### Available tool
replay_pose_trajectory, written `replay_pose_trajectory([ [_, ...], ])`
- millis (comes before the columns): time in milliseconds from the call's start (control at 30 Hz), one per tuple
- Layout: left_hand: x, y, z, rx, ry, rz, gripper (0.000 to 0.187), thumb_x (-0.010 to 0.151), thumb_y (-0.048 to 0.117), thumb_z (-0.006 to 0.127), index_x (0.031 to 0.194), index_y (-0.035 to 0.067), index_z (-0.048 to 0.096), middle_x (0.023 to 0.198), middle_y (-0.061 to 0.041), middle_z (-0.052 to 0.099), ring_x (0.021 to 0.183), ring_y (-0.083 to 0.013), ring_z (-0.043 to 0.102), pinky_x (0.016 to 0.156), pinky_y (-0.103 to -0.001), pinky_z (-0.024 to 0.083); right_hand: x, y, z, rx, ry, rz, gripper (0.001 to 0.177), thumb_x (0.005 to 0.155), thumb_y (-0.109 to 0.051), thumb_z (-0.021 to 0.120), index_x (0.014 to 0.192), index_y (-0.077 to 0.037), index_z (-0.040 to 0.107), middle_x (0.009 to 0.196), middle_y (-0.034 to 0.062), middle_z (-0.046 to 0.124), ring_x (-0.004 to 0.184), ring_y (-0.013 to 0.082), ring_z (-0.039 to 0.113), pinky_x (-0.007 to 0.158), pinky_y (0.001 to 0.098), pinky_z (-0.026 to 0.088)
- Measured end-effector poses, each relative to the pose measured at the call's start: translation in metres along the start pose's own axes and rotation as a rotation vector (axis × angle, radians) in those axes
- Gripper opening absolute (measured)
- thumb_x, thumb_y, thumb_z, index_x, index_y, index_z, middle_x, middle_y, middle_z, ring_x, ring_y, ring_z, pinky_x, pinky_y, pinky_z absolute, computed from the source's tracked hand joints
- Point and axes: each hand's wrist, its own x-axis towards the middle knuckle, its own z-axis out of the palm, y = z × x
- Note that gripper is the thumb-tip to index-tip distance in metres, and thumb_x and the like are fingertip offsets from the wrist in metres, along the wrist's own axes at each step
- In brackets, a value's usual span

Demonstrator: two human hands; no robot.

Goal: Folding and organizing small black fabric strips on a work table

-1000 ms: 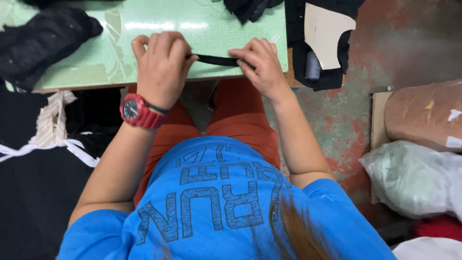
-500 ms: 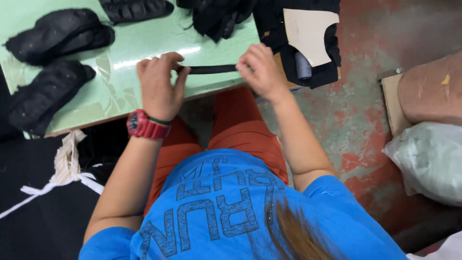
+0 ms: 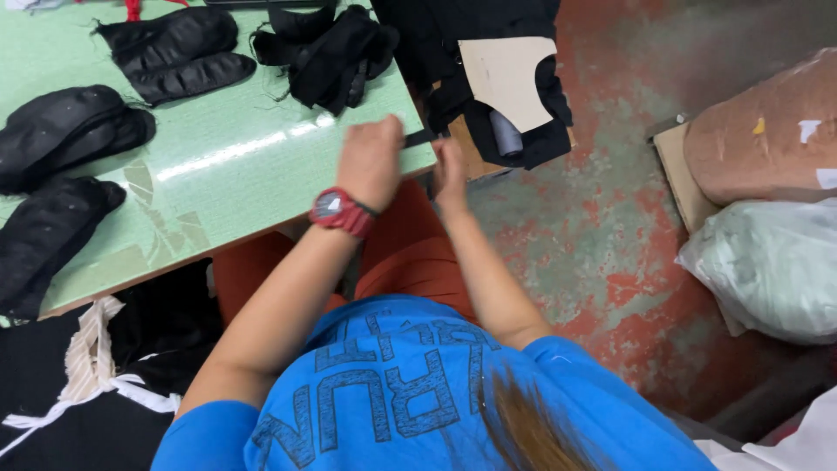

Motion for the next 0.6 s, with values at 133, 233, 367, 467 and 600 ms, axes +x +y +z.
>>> replay_pose_trajectory([
  [133,0.013,0.017,0.03,-0.115,0.049,0.109,0.007,0.099,0.017,0.057,0.093,0.015,0.053,0.069,-0.01,0.059,0.073,-0.0337,0.067,0.076,-0.045,0.049,-0.017,0.047,-0.02,0.078,-0.014,0.148,0.022,0.106,-0.03,0.053,0.092,-0.015,0.059,0.09,-0.002,0.048,0.088,0.0144,0.048,0.094,0.0319,0.037],
  [233,0.013,0.012,0.021,-0.145,-0.003,0.091,0.012,0.095,0.021,0.059,0.097,0.016,0.049,0.074,-0.009,0.059,0.077,-0.0328,0.066,0.083,-0.043,0.047,-0.009,0.044,-0.022,0.204,-0.011,0.378,0.022,0.108,-0.03,0.053,0.092,-0.018,0.064,0.092,-0.005,0.056,0.086,0.0136,0.051,0.095,0.0378,0.04],
  [367,-0.01,-0.025,-0.022,0.009,-0.099,-0.058,0.012,0.09,0.008,0.069,0.096,0.01,0.058,0.07,-0.013,0.065,0.07,-0.0387,0.069,0.069,-0.049,0.051,0.009,-0.028,-0.008,-0.374,-0.078,-0.323,0.015,0.107,-0.019,0.059,0.098,-0.008,0.063,0.084,0.0061,0.054,0.083,0.0205,0.056,0.083,0.0334,0.045],
  [467,-0.021,-0.045,-0.031,0.049,-0.1,-0.085,0.018,0.092,0.012,0.072,0.104,0.011,0.059,0.075,-0.014,0.065,0.075,-0.0391,0.069,0.075,-0.049,0.049,0.023,-0.041,-0.004,-0.448,-0.098,-0.404,0.015,0.105,-0.021,0.065,0.096,-0.009,0.066,0.082,0.0064,0.053,0.08,0.0196,0.055,0.081,0.0316,0.046],
  [600,-0.008,-0.023,0.019,0.167,-0.056,-0.057,0.009,0.089,0.012,0.069,0.089,0.016,0.06,0.069,-0.004,0.066,0.069,-0.0287,0.071,0.07,-0.042,0.054,0.011,0.014,-0.012,-0.153,-0.146,-0.206,0.021,0.107,-0.03,0.058,0.118,-0.013,0.061,0.094,0.0038,0.055,0.088,0.0155,0.053,0.086,0.0276,0.043],
])
